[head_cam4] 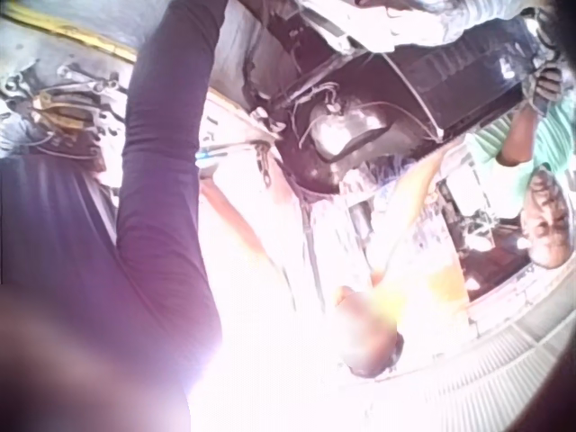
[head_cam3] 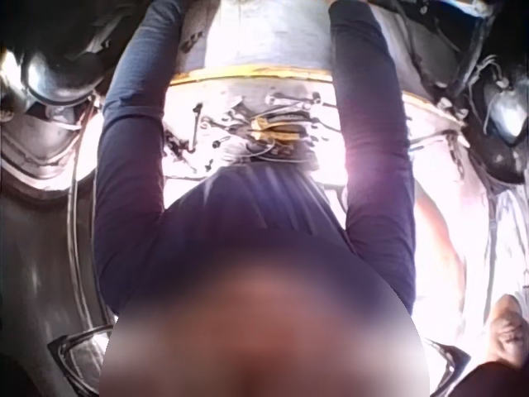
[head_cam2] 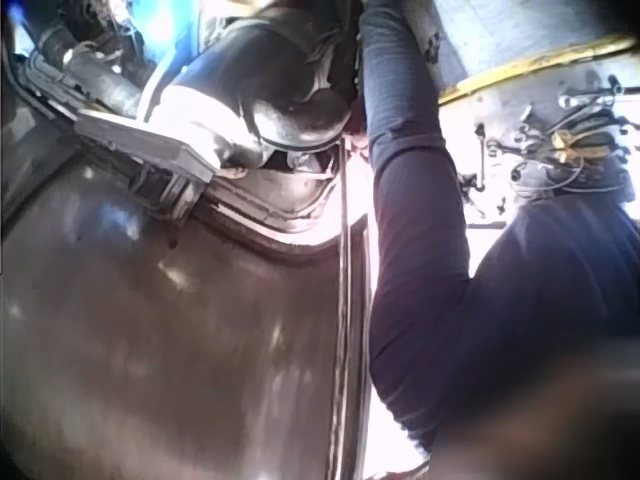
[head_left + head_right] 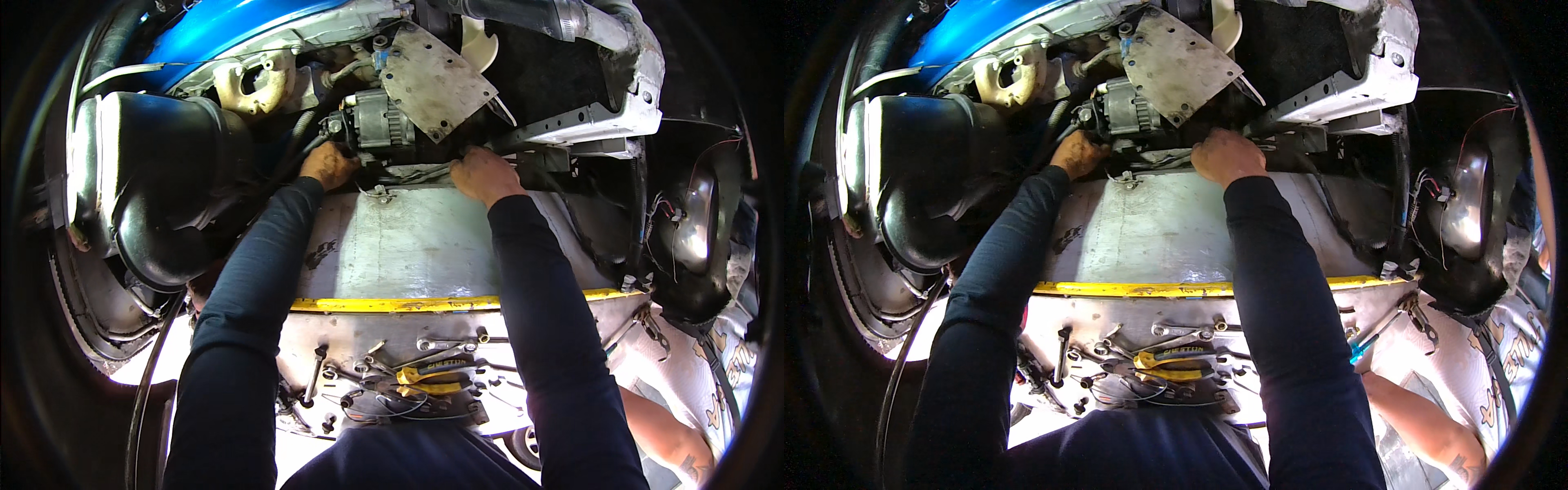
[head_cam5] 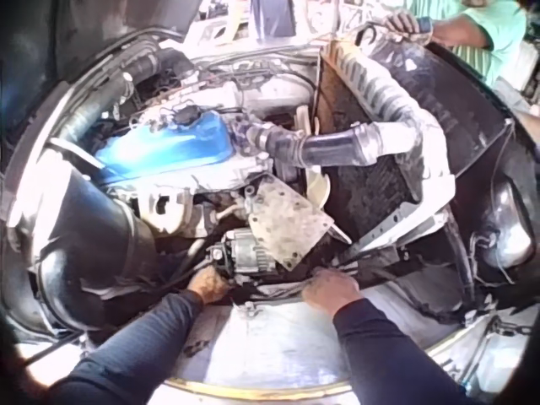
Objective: The person works under the hood of a blue car, using pliers and wrenches to manipulate engine components and wiring. They repeatedly adjust and tighten parts near the alternator and surrounding hoses, occasionally reaching for tools on the metal surface below.
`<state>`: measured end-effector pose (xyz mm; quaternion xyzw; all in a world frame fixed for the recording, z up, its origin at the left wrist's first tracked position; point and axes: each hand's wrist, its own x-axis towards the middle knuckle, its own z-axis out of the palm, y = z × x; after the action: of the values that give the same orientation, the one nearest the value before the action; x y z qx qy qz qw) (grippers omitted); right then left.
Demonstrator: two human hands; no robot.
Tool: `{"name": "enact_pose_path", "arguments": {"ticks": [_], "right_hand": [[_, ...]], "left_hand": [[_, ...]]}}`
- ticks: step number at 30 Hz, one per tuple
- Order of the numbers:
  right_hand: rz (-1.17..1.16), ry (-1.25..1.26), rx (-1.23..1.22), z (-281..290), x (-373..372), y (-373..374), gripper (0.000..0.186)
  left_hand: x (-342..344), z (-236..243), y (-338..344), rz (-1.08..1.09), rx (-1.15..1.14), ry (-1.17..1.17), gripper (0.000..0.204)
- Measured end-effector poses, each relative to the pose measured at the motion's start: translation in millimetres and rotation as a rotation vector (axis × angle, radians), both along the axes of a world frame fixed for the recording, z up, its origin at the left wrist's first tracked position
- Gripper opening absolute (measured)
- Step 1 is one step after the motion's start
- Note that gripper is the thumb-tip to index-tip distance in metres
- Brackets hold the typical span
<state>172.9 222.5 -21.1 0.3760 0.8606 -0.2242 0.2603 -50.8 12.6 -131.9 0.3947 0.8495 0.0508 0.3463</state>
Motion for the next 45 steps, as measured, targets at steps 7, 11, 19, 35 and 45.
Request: {"name": "enact_pose_path", "arguments": {"ticks": [7, 11, 19, 35, 45], "right_hand": [[0.158, -0.131, 0.135, -42.6, -10.5, 29.3, 0.04], [0.18, -0.334, 0.074, -63.5, -2.0, 45.5, 0.047], [0.481, -0.393, -0.018, -66.9, -12.1, 41.7, 0.046], [0.512, -0.232, -0.143, -74.1, -19.2, 34.2, 0.039], [0.547, -0.229, -0.183, -72.5, -35.0, 24.9, 0.039]], "left_hand": [[-5.8, -22.8, -0.5, 0.267, -0.093, 0.015, 0.049], [-12.3, -45.7, -1.7, 0.001, -0.039, 0.03, 0.04], [11.4, -45.1, -5.8, 0.363, 0.082, 0.137, 0.033], [-18.5, -76.5, 5.8, -0.017, -0.187, 0.011, 0.046], [-37.5, -106.5, 16.3, -0.067, -0.336, 0.001, 0.046]]}}
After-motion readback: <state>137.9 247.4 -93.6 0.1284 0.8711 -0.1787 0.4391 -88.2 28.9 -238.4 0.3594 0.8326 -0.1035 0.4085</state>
